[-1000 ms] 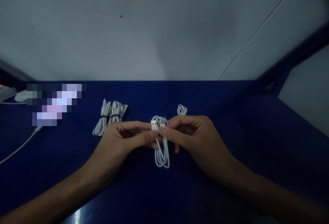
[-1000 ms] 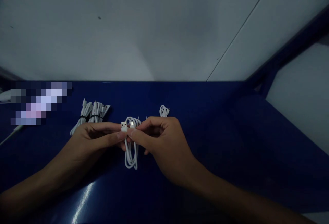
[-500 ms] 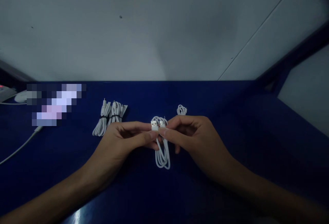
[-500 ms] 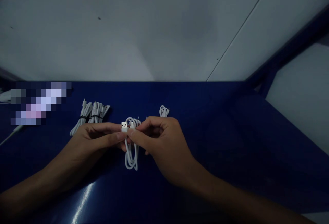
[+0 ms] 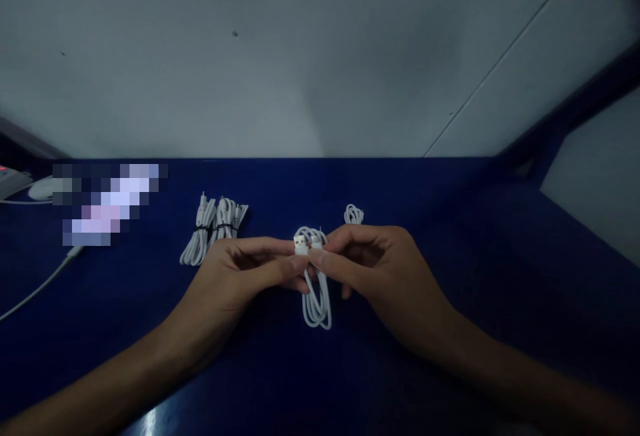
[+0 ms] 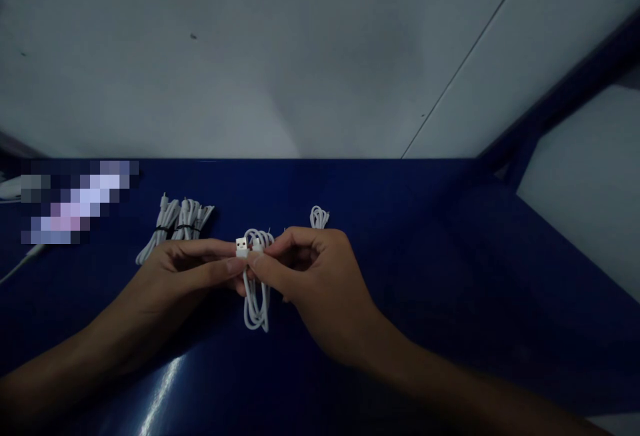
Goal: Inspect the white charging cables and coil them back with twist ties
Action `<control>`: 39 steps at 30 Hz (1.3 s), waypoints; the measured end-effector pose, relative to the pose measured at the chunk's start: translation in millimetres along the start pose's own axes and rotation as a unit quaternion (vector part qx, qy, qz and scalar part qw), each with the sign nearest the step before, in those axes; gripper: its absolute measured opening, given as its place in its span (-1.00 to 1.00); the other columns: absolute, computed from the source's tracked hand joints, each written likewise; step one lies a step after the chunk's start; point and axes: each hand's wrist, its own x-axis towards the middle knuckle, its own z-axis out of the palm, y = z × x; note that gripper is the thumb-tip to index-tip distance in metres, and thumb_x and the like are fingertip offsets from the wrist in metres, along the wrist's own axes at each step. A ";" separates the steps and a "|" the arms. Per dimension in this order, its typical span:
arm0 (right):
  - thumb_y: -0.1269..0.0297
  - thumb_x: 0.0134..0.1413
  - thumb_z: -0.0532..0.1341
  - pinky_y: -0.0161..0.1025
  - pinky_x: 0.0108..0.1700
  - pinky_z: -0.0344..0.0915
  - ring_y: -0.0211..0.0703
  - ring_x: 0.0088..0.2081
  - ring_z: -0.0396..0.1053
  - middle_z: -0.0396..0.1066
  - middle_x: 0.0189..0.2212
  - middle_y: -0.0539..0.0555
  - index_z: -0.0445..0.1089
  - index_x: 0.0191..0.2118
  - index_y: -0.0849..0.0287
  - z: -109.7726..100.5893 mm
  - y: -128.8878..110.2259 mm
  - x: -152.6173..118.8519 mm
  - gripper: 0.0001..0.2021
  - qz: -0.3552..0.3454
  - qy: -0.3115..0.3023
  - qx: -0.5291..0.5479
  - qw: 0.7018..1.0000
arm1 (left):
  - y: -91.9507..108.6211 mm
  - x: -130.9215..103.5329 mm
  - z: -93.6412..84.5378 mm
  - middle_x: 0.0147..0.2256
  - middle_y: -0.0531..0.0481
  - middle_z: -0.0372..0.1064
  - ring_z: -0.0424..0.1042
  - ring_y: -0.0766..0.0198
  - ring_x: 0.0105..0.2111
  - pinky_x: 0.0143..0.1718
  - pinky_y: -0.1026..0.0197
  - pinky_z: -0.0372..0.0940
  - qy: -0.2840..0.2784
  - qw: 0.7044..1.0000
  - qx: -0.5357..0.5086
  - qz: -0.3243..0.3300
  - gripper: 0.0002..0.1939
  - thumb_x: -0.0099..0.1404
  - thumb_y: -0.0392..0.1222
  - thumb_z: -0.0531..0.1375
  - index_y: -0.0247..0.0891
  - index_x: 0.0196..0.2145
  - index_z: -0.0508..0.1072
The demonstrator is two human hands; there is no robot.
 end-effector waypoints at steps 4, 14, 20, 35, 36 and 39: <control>0.17 0.24 0.55 -0.42 -0.38 0.43 -0.29 -0.38 0.57 0.66 -0.41 0.01 0.69 -0.38 0.09 -0.8 1.9 -0.9 -0.81 -0.005 -0.001 -0.008 1.000 | -0.8 0.0 0.0 -0.37 -0.07 0.69 0.67 0.19 -0.27 -0.11 0.22 0.52 0.000 1.000 0.000 0.003 -0.88 0.35 -0.23 0.51 -0.15 -0.15 0.83; 0.10 0.35 0.47 -0.38 -0.37 0.47 -0.31 -0.43 0.48 0.61 -0.38 -0.01 0.67 -0.29 0.09 -0.9 1.3 -0.1 -0.79 -0.034 0.020 -0.012 0.999 | -2.8 1.0 1.3 -0.27 -0.02 0.71 0.64 0.24 -0.23 -0.05 0.23 0.48 0.013 1.000 -0.015 0.018 -0.84 0.32 -0.15 0.56 -0.13 -0.14 0.80; 0.10 0.45 0.38 -0.32 -0.34 0.53 -0.24 -0.36 0.54 0.64 -0.27 0.03 0.69 -0.18 0.08 -0.9 3.1 2.1 -0.80 -0.040 0.004 0.038 0.999 | -3.7 -0.2 2.1 -0.13 -0.08 0.75 0.68 0.14 -0.06 0.13 0.11 0.49 -0.002 0.998 -0.054 0.016 -0.73 0.42 -0.12 0.50 -0.10 0.05 0.77; 0.08 0.59 0.19 -0.22 -0.19 0.55 -0.14 -0.21 0.63 0.65 -0.17 0.04 0.47 -0.08 0.06 -0.2 6.2 2.6 -0.79 -0.035 0.096 0.053 0.993 | -2.4 -3.6 7.9 0.14 -0.14 0.59 0.58 -0.08 0.18 0.17 -0.07 0.55 0.045 0.993 -0.037 0.099 -0.80 0.62 -0.02 0.27 -0.15 -0.02 0.65; 0.04 0.59 0.19 -0.21 -0.18 0.55 -0.13 -0.21 0.63 0.66 -0.16 0.04 0.46 -0.06 0.05 -0.3 6.3 2.3 -0.78 -0.035 0.104 0.046 0.993 | -2.0 -3.8 8.0 0.14 -0.14 0.60 0.58 -0.08 0.18 0.17 -0.08 0.55 0.046 0.993 -0.044 0.096 -0.80 0.63 -0.02 0.26 -0.15 -0.05 0.63; -0.03 0.59 0.19 -0.17 -0.17 0.54 -0.10 -0.20 0.63 0.67 -0.15 0.06 0.44 -0.04 0.04 0.4 5.0 1.7 -0.74 -0.034 0.127 0.013 0.991 | -3.3 -3.0 6.4 0.07 -0.15 0.64 0.61 -0.09 0.17 0.20 -0.12 0.54 0.034 0.993 -0.077 0.077 -0.78 0.65 -0.03 0.22 -0.17 -0.08 0.61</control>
